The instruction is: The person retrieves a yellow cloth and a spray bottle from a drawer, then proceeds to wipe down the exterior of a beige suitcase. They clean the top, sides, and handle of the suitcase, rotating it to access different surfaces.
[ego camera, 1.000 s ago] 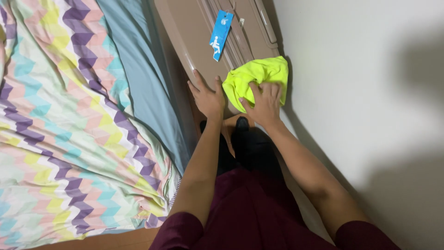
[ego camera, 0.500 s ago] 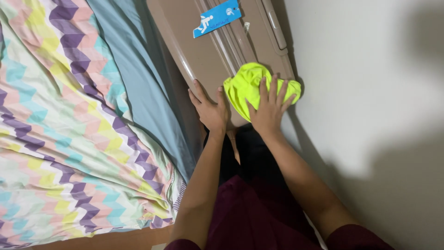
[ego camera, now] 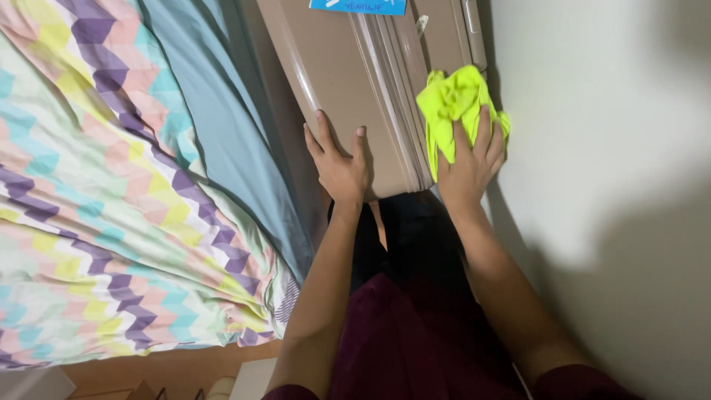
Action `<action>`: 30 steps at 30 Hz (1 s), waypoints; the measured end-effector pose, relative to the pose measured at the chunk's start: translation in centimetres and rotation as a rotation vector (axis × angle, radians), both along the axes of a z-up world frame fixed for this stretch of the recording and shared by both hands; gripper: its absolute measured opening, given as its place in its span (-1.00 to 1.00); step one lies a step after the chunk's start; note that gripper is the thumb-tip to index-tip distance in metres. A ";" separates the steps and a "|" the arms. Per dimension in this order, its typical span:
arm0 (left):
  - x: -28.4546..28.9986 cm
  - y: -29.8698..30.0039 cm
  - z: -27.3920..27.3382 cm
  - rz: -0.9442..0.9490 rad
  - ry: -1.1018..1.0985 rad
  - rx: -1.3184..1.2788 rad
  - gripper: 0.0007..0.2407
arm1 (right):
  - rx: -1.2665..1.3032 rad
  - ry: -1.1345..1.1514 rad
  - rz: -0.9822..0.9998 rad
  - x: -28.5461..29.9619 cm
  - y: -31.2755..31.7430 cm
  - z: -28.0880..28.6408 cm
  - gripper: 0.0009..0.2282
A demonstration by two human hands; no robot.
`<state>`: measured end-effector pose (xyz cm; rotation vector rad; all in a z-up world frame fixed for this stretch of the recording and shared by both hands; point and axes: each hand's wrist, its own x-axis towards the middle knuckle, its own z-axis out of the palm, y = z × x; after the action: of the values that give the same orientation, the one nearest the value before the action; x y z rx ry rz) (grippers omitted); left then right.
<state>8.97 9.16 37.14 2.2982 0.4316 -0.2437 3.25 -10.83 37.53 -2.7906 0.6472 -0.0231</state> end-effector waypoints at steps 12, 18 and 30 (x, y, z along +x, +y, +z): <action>0.2 0.0 -0.1 -0.018 -0.057 -0.021 -0.33 | 0.113 -0.120 0.188 12.0 -3.3 -0.9 -0.63; 0.7 0.2 0.2 -0.033 -0.036 -0.053 -0.35 | 0.140 -0.023 -0.006 -6.2 2.3 -2.1 -0.56; 0.9 0.5 -0.3 -0.034 -0.091 -0.017 -0.36 | 0.125 -0.071 0.064 1.7 3.9 -1.2 -0.41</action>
<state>9.91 9.67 36.88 2.2912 0.3433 -0.1576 4.96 -6.98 36.29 -2.6756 0.5234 -0.0658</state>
